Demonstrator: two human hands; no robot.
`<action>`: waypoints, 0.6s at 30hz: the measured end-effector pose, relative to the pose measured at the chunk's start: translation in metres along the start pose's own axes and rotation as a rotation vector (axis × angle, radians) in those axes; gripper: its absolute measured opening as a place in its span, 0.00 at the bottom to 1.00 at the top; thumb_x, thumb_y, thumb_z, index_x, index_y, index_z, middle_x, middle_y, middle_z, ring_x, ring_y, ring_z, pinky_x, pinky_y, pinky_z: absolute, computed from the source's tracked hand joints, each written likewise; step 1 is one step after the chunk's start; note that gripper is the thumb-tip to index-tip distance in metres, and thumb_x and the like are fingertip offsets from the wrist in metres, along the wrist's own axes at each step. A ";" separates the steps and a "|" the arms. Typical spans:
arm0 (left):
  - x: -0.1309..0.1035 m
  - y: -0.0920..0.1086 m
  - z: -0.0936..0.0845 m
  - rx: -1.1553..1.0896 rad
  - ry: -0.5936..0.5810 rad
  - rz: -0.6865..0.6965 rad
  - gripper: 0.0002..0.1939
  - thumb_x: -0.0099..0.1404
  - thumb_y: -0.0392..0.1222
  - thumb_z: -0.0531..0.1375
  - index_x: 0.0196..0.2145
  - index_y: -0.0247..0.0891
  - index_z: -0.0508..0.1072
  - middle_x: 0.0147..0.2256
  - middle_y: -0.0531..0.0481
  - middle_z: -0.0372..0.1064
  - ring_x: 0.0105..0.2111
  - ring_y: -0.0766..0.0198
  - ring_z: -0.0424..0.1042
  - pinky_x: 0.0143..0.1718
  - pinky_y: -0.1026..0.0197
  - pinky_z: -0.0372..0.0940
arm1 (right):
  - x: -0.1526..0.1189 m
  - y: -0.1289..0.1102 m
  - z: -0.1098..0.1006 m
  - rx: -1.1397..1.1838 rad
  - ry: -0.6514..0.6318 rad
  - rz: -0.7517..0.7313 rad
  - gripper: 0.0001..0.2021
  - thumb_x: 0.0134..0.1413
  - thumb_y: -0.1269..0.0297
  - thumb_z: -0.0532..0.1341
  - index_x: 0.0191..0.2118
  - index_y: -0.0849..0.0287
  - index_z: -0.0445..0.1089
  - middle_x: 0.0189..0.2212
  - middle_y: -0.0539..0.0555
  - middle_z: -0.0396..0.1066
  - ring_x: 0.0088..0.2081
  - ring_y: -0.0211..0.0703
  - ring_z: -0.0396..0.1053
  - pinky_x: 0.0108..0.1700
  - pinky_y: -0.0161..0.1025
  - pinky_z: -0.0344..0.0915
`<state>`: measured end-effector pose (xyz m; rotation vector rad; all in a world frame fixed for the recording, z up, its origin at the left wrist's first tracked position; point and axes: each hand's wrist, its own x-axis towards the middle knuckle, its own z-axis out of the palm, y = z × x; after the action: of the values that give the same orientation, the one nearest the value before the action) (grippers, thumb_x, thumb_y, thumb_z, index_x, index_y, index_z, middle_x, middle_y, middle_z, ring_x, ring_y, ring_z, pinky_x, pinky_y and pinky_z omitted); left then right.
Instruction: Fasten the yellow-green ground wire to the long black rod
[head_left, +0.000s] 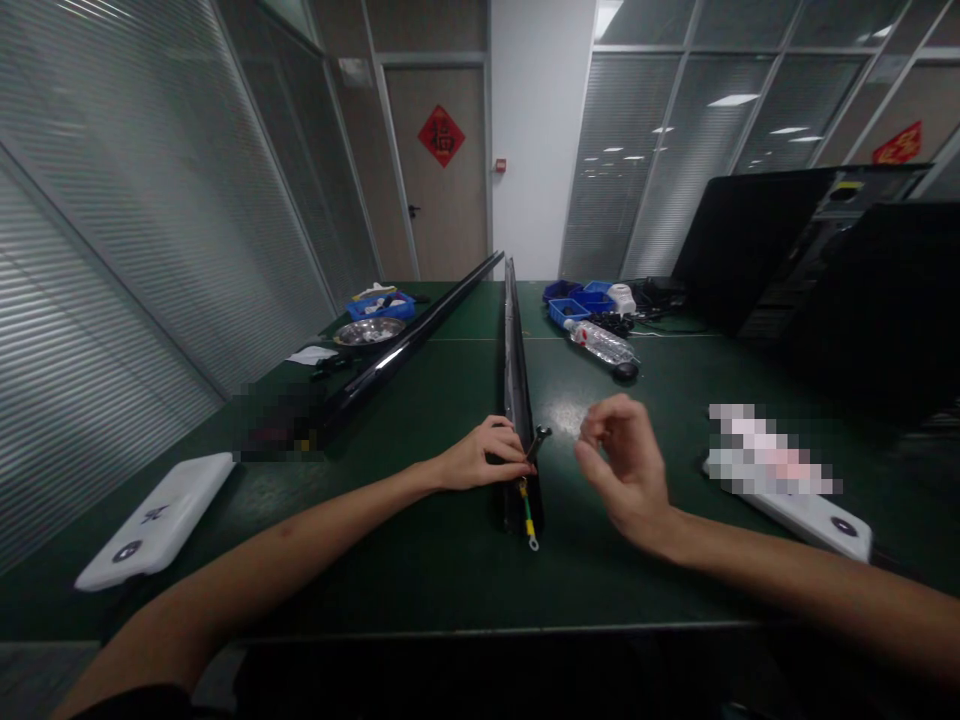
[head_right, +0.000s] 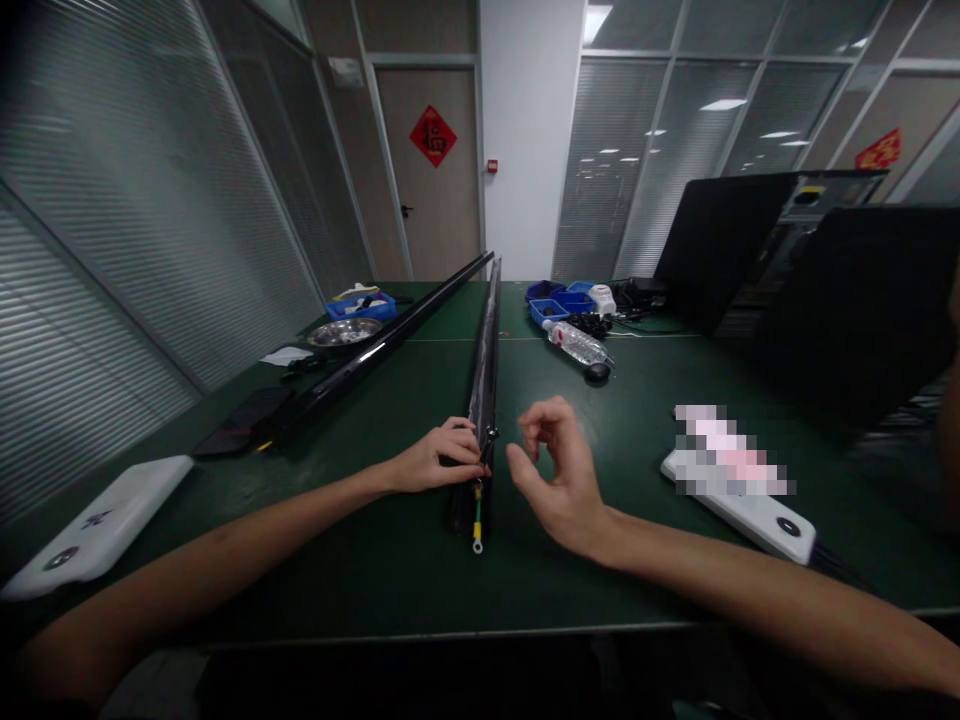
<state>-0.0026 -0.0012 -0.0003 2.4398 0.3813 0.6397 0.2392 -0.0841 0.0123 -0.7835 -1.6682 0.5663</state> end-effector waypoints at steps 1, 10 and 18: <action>0.000 0.000 0.000 0.002 0.003 0.011 0.10 0.76 0.47 0.61 0.44 0.42 0.82 0.45 0.49 0.78 0.45 0.61 0.75 0.63 0.53 0.47 | 0.000 0.004 0.005 0.029 0.017 0.039 0.14 0.69 0.58 0.61 0.56 0.53 0.64 0.41 0.53 0.67 0.37 0.42 0.68 0.40 0.39 0.71; 0.002 -0.002 0.001 0.028 0.003 0.007 0.14 0.77 0.49 0.59 0.41 0.40 0.82 0.41 0.49 0.78 0.44 0.60 0.74 0.62 0.52 0.48 | 0.009 0.033 0.031 0.124 -0.259 0.240 0.14 0.70 0.53 0.58 0.40 0.58 0.74 0.33 0.51 0.72 0.35 0.42 0.68 0.38 0.37 0.65; 0.001 -0.002 0.000 0.035 -0.008 0.011 0.12 0.77 0.47 0.59 0.42 0.41 0.81 0.42 0.50 0.78 0.45 0.60 0.74 0.63 0.53 0.48 | 0.015 0.034 0.030 0.026 -0.253 0.082 0.18 0.74 0.55 0.53 0.35 0.59 0.71 0.28 0.49 0.68 0.29 0.37 0.65 0.33 0.34 0.62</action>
<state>-0.0020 0.0006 -0.0011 2.4783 0.3787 0.6323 0.2150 -0.0491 -0.0089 -0.7890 -1.8612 0.7692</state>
